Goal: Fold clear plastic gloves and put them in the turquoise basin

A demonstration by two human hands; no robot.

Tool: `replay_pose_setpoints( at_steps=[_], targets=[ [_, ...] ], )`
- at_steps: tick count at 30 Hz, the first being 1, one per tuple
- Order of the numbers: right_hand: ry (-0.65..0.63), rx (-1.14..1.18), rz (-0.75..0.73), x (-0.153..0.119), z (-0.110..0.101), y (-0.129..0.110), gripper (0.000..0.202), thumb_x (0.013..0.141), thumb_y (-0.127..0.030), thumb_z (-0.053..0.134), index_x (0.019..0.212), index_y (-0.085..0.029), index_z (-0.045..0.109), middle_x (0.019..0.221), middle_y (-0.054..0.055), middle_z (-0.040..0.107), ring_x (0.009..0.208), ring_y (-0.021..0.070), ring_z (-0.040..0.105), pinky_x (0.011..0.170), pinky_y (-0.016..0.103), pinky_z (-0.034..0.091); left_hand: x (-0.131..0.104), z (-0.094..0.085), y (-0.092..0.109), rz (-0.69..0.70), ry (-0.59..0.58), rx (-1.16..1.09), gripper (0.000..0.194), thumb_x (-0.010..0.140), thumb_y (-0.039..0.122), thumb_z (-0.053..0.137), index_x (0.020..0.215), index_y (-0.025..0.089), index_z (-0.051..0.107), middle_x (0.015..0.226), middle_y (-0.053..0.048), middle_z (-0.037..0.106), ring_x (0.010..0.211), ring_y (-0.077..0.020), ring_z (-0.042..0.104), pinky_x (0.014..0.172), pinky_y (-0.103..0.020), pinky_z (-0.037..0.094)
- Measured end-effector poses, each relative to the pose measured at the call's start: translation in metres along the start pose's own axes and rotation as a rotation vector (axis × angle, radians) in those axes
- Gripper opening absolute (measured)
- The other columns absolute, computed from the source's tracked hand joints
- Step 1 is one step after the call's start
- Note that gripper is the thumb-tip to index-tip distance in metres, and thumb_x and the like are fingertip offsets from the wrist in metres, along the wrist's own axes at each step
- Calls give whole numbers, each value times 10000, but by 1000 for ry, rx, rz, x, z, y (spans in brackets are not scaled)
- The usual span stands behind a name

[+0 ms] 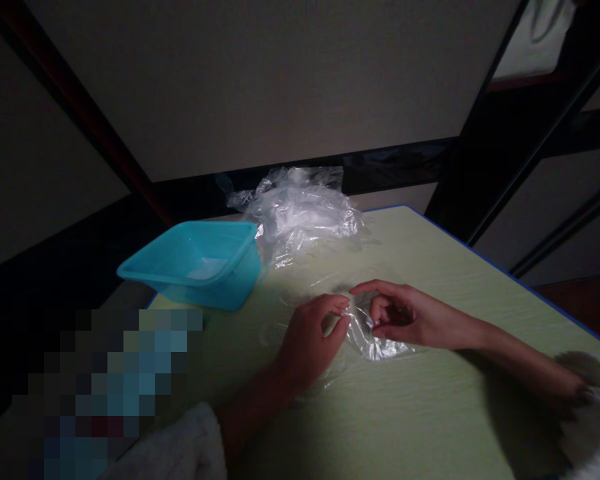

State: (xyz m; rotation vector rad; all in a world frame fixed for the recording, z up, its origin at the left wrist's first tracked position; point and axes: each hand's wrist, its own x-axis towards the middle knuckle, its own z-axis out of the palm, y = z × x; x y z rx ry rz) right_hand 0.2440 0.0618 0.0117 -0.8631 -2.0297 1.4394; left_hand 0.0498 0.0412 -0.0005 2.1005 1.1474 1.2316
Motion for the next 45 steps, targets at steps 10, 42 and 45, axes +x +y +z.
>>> replay_pose_setpoints(
  at_steps=[10, 42, 45],
  targets=[
    [10, -129, -13, -1, -5, -1, 447, 771, -183, 579, 1191, -169, 425, 658, -55, 499, 570, 97, 472, 507, 233, 374, -3, -3, 1, -4, -12, 7, 308, 704, 22, 536, 973, 164, 581, 876, -36, 662, 757, -141, 623, 752, -273, 507],
    [166, -486, -59, -2, -18, -8, 294, 853, -312, 498, 1097, -150, 519, 703, -6, 542, 571, 117, 503, 509, 253, 418, -24, -8, 19, 375, -712, 345, 726, 844, 599, 426, 1354, 89, 344, 1459, -162, 279, 1366, -261, 205, 1125, -417, 137],
    [57, -510, -99, -7, -26, -8, 435, 797, -365, 602, 1176, -168, 521, 936, 65, 597, 789, 173, 578, 653, 308, 488, -24, -8, 19, 366, -723, 354, 737, 844, 602, 422, 1366, 91, 326, 1461, -163, 270, 1369, -270, 191, 1124, -425, 129]
  ],
)
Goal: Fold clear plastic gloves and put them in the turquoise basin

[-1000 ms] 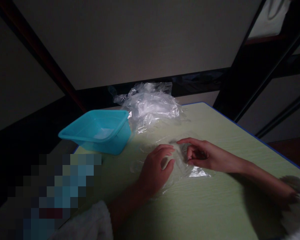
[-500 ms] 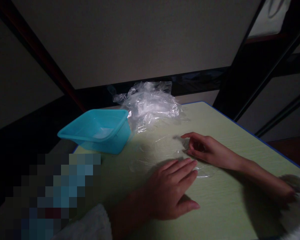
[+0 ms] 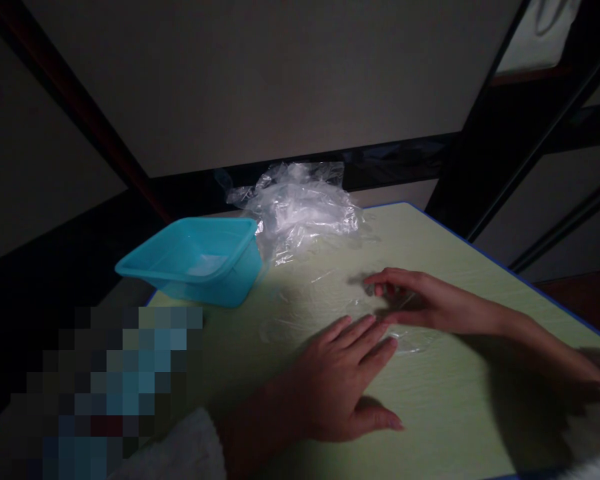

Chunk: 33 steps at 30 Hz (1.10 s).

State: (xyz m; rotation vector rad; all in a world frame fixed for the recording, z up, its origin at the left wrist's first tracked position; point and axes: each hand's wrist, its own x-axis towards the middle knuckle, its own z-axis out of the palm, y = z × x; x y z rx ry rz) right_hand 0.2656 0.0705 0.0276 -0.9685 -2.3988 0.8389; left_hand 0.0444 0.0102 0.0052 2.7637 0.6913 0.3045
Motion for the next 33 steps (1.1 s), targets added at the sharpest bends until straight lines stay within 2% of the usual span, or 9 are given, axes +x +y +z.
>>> replay_pose_setpoints(
  at_steps=[2, 4, 6, 9, 14, 17, 19, 25, 33],
  targets=[
    [-45, -27, -41, -4, -4, 4, 567, 743, -383, 668, 1251, -205, 489, 1149, 99, 563, 1027, 232, 543, 834, 395, 467, 0, 1, 0, 5, 9, 1, 740, 846, 602, 417, 1373, 94, 312, 1464, -161, 265, 1371, -265, 187, 1124, -423, 128],
    [-70, -39, -59, -6, -6, 8, 675, 693, -405, 712, 1299, -253, 457, 1319, 94, 471, 1222, 271, 415, 981, 477, 359, 0, 2, -1, 16, 31, 1, 729, 847, 596, 423, 1367, 96, 320, 1462, -161, 269, 1369, -260, 194, 1123, -419, 133],
    [-105, -46, -46, -8, -6, 13, 777, 648, -435, 742, 1337, -286, 416, 1427, 81, 362, 1329, 292, 266, 1051, 527, 239, -1, 2, -1, 23, 44, 1, 713, 848, 587, 434, 1358, 99, 335, 1458, -161, 279, 1368, -257, 201, 1122, -419, 141],
    [-177, -66, 1, -9, -6, 17, 866, 624, -467, 750, 1376, -304, 353, 1500, 78, 228, 1375, 307, 108, 1072, 560, 126, -1, 2, -1, 24, 45, 3, 706, 845, 578, 449, 1355, 102, 343, 1458, -159, 279, 1367, -255, 203, 1121, -425, 148],
    [-257, -71, 61, -15, -12, 18, 972, 582, -480, 771, 1405, -330, 276, 1526, 79, 123, 1375, 313, 28, 1068, 570, 89, 0, 0, 0, 11, 14, 18, 714, 842, 579, 453, 1363, 106, 333, 1467, -158, 253, 1374, -255, 180, 1125, -416, 122],
    [-262, -57, 56, -18, -16, 18, 1017, 539, -470, 797, 1403, -324, 281, 1525, 78, 125, 1373, 319, 30, 1067, 573, 87, 0, 0, 0, 13, -8, 21, 727, 846, 588, 435, 1368, 95, 322, 1472, -155, 247, 1379, -255, 157, 1126, -410, 98],
    [-246, -42, 52, -18, -17, 18, 996, 561, -457, 791, 1403, -329, 276, 1521, 71, 150, 1373, 310, 67, 1071, 566, 114, 0, 0, -1, 17, -8, 17, 730, 852, 591, 417, 1375, 92, 307, 1477, -155, 234, 1381, -257, 146, 1127, -406, 91],
    [-88, -19, 85, -9, -12, 18, 673, 825, -466, 556, 1402, -217, 314, 1439, 122, 358, 1296, 278, 352, 1058, 508, 273, -3, -2, -2, -13, 46, 45, 725, 869, 552, 417, 1395, 81, 255, 1494, -170, 154, 1383, -273, 119, 1123, -418, 128],
    [-16, -204, 64, -5, -10, 20, 672, 841, -497, 505, 1386, -148, 328, 1395, 134, 424, 1256, 280, 408, 1031, 491, 335, -7, -6, -17, -309, 203, 167, 477, 909, 316, 414, 1303, 49, 383, 1338, -198, 462, 1269, -278, 399, 1057, -494, 290]
  ],
)
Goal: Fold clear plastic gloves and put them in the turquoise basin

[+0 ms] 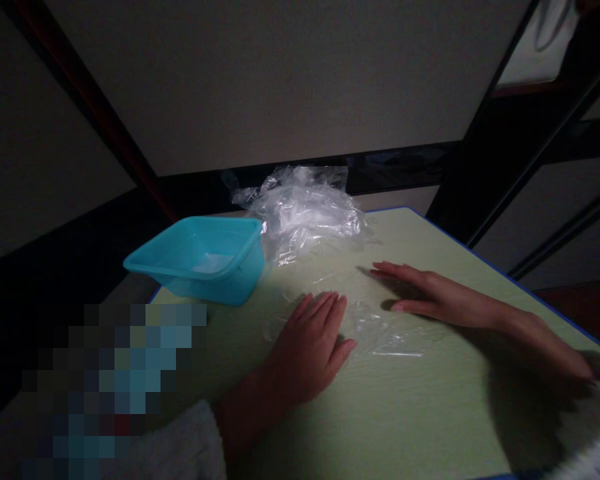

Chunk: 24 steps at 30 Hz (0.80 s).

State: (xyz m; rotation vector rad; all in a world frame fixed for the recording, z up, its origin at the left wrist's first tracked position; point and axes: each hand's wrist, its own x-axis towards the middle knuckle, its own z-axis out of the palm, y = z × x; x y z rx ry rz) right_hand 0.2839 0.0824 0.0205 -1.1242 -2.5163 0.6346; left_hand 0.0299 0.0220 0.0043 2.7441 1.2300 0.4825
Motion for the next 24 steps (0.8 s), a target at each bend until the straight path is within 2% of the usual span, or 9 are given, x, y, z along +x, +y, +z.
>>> replay_pose_setpoints(
  at_steps=[3, 5, 7, 10, 13, 15, 20, 24],
  targets=[
    [-9, -70, 11, 0, 0, 1, 570, 893, -457, 407, 1364, -139, 370, 1395, 128, 426, 1261, 265, 406, 1030, 478, 344, 1, 1, -5, -52, 57, 29, 410, 911, 262, 393, 1269, 63, 416, 1260, -181, 541, 1202, -263, 475, 1037, -496, 326],
    [-17, -105, 18, 0, 0, 1, 525, 910, -426, 365, 1347, -136, 397, 1399, 125, 421, 1262, 256, 408, 1030, 470, 349, 1, 0, -5, -36, 84, 20, 383, 905, 239, 393, 1242, 62, 439, 1222, -176, 569, 1168, -259, 504, 1026, -499, 339],
    [-14, -120, 20, 1, -1, 1, 513, 916, -403, 344, 1349, -130, 391, 1372, 127, 456, 1246, 250, 431, 1019, 463, 369, 1, -2, -4, 11, 103, -3, 356, 898, 221, 402, 1209, 63, 469, 1199, -168, 585, 1146, -253, 519, 1024, -491, 342],
    [-8, -134, 24, 1, -3, 2, 492, 919, -372, 332, 1348, -137, 392, 1340, 123, 495, 1208, 245, 477, 991, 453, 407, -1, -5, 0, 159, 104, -54, 292, 900, 199, 404, 1141, 92, 528, 1183, -130, 602, 1140, -217, 520, 1045, -432, 322],
    [-2, -140, 19, 0, -4, 2, 466, 924, -352, 319, 1346, -170, 397, 1335, 106, 504, 1187, 232, 501, 978, 444, 423, -5, -6, 6, 331, 70, -90, 257, 903, 202, 419, 1103, 114, 554, 1196, -90, 601, 1167, -180, 492, 1079, -364, 269],
    [9, -133, 9, 0, -4, 2, 461, 928, -350, 312, 1348, -177, 392, 1319, 103, 521, 1174, 226, 514, 971, 439, 431, -6, -5, 9, 398, 27, -100, 274, 901, 229, 451, 1139, 120, 535, 1247, -68, 573, 1206, -168, 455, 1100, -345, 226],
    [47, -164, 4, 0, -2, 2, 474, 920, -368, 330, 1322, -134, 421, 1311, 144, 519, 1157, 245, 526, 950, 446, 447, -3, -4, 19, 448, -136, -69, 463, 917, 365, 447, 1302, 114, 391, 1416, -66, 397, 1334, -175, 285, 1130, -381, 142],
    [66, -169, 1, 0, -2, 2, 491, 914, -382, 336, 1297, -93, 439, 1278, 171, 540, 1137, 259, 538, 937, 457, 453, 1, -3, 33, 456, -156, -82, 564, 917, 458, 406, 1329, 77, 350, 1446, -88, 343, 1358, -172, 235, 1138, -304, 94]
  ],
)
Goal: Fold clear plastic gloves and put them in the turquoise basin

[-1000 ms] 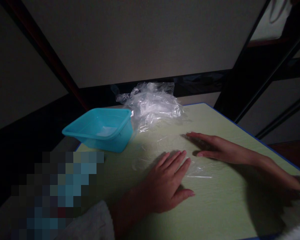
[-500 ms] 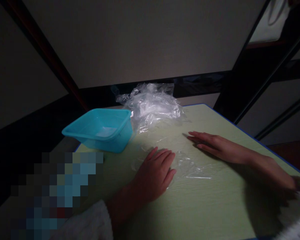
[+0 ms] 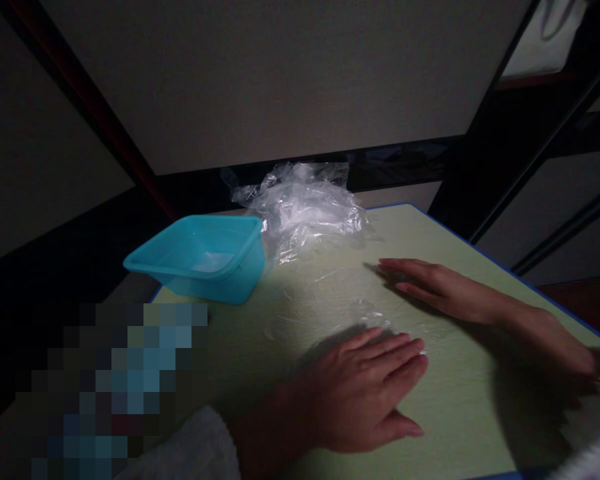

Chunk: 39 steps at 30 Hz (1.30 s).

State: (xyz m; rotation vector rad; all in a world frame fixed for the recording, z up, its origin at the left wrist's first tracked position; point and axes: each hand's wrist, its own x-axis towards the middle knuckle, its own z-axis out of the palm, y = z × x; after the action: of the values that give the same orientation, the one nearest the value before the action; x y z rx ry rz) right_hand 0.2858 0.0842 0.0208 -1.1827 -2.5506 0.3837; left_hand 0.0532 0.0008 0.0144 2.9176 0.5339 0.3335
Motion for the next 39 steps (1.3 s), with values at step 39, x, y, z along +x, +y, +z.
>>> replay_pose_setpoints(
  at_steps=[39],
  targets=[
    [57, -41, 10, -2, -2, 4, 471, 903, -419, 370, 1260, -130, 474, 1230, 158, 567, 1098, 262, 557, 903, 476, 475, -19, 0, 7, 181, 5, 59, 390, 941, 300, 351, 1265, 99, 433, 1328, -58, 509, 1284, -153, 375, 1122, -300, 165]
  ],
)
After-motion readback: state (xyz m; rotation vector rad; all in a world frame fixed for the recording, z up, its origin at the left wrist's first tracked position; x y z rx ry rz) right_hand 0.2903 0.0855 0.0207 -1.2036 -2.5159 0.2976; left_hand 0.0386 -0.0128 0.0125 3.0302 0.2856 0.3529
